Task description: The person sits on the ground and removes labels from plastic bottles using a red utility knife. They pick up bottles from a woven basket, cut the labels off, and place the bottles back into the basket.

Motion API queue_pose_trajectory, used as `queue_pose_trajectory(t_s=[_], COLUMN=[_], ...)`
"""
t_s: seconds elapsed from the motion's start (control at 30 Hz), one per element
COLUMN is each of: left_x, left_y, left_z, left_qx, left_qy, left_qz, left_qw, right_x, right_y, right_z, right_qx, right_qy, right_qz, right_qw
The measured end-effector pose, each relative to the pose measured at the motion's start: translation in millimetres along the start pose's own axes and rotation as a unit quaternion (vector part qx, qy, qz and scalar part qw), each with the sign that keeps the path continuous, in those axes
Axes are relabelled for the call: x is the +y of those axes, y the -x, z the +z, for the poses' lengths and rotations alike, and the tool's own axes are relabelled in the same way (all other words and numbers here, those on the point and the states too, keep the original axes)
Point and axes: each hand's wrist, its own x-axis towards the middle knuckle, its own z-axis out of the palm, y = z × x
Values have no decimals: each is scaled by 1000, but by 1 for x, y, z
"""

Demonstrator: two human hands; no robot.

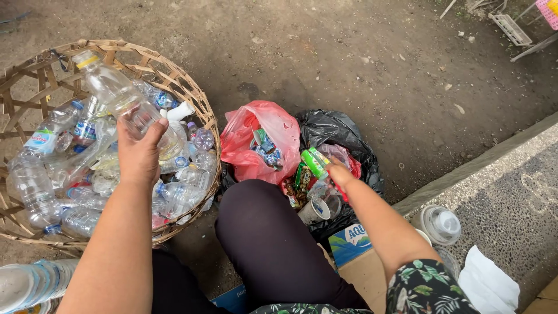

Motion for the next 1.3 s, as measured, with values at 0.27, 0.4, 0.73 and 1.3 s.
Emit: queue_pose_trajectory(t_s=[0.27,0.4,0.73,1.3], left_x=[8,14,-28,-48], left_y=[8,19,11,-35], left_z=[7,14,27,-64], left_qx=[-18,-24,-104,-68], left_qy=[1,-4,-207,-489], left_qz=[35,7,-2,-229], left_qw=[999,1000,973,839], right_x=[-87,-115,-235,-239], right_y=[65,65,210,191], right_z=[-73,-81,38,65], right_qx=[-135,-143,-185,-98], right_qy=[66,-8,-111,-235], right_qz=[-11,-82,-277,-321], right_qw=[989,986,936,912])
